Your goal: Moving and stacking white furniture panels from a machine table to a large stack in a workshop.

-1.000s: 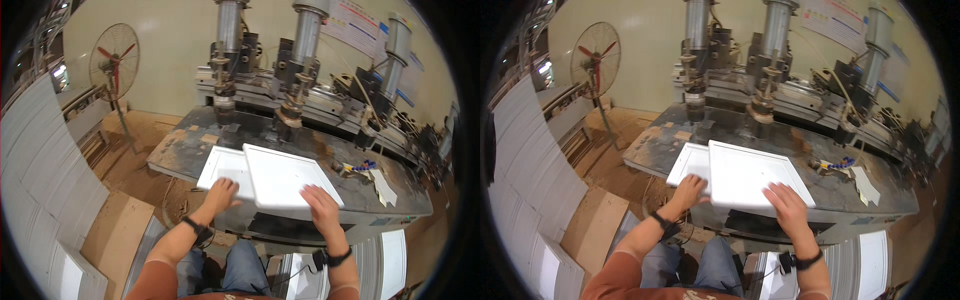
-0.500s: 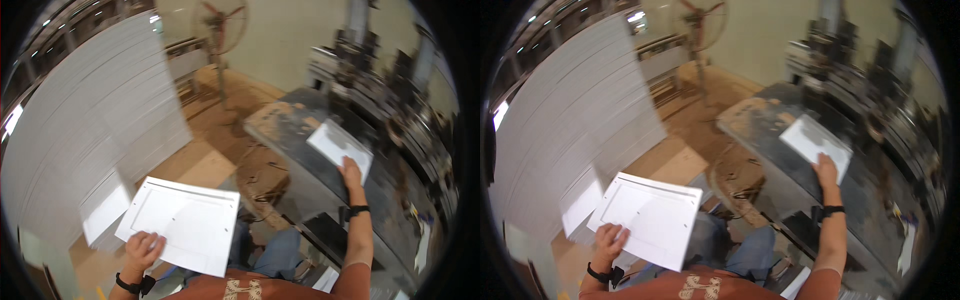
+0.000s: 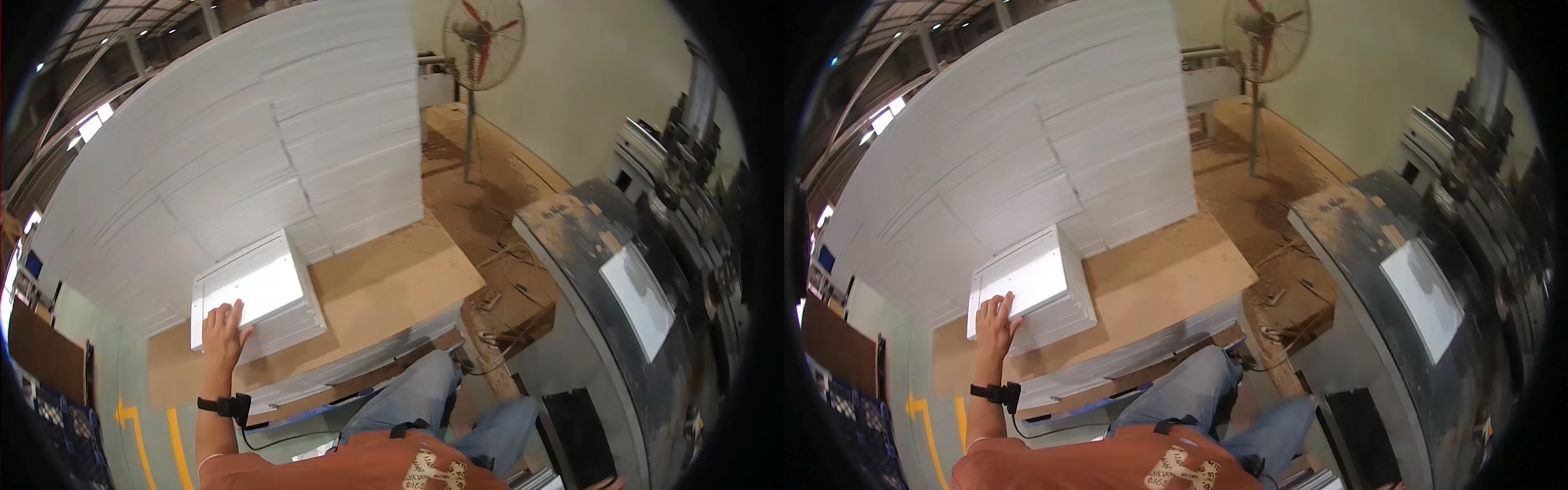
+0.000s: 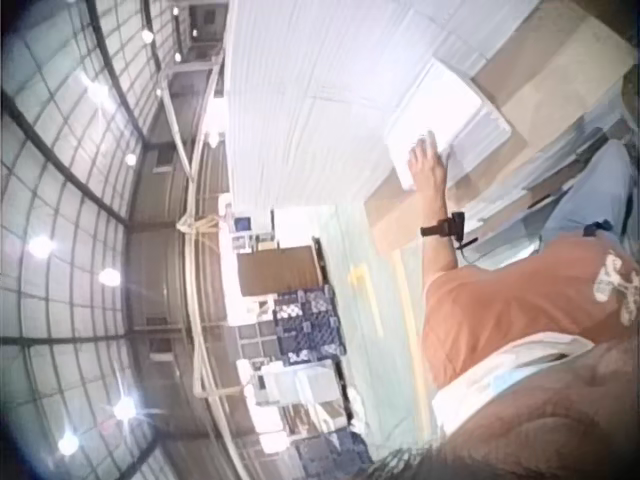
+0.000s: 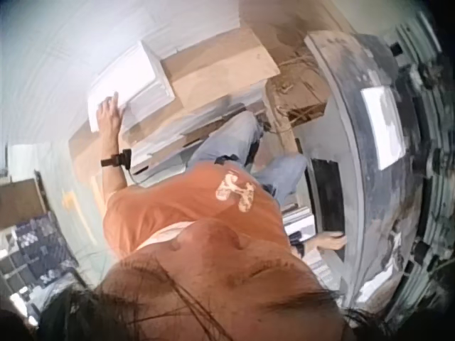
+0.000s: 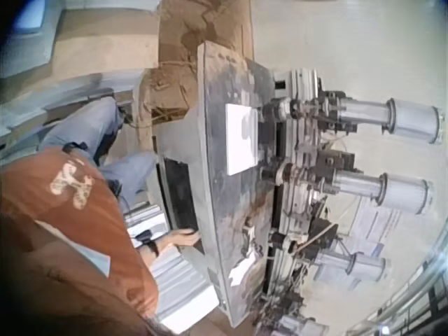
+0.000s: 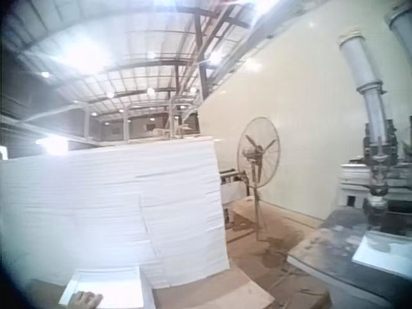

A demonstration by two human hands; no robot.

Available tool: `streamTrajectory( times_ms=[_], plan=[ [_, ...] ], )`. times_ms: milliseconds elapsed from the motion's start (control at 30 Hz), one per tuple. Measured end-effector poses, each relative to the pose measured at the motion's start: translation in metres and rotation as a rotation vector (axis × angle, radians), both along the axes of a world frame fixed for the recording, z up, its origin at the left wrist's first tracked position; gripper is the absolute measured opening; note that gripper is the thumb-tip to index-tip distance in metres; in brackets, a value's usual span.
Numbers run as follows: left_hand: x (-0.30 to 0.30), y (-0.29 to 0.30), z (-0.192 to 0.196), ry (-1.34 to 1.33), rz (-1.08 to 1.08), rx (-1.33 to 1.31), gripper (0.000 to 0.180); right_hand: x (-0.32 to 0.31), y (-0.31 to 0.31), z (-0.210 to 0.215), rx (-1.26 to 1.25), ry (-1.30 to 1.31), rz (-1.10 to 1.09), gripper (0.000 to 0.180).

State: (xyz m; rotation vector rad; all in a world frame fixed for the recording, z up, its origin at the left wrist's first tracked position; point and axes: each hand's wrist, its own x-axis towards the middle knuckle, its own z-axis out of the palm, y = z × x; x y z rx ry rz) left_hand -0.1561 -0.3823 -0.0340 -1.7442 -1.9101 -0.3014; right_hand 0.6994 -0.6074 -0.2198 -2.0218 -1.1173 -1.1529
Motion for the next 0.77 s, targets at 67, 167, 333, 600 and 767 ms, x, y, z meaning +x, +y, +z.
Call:
streamTrajectory(
  times_ms=[67, 167, 333, 600, 767],
  plan=[
    [-0.016, 0.006, -0.018, -0.055, 0.082, -0.055, 0.075, -0.039, -0.084, -0.067, -0.215, 0.331, -0.378, 0.054],
    [-0.029, 0.006, -0.033, -0.126, 0.099, -0.053, 0.073, -0.119, -0.129, -0.171, -0.656, 0.141, -0.887, 0.095],
    [0.043, 0.049, -0.033, -0.076, -0.151, 0.2, 0.074, -0.155, -0.087, -0.141, -0.601, 1.207, -0.747, 0.119],
    [0.452, 0.198, -0.016, -0.487, -1.394, 0.023, 0.047, -0.175, -0.061, -0.09, -0.71, 1.121, -0.469, 0.073],
    [0.657, 0.242, -0.017, -0.314, -1.577, -0.087, 0.059, -0.143, -0.089, -0.032, -0.162, 0.88, -0.237, 0.067]
  ],
)
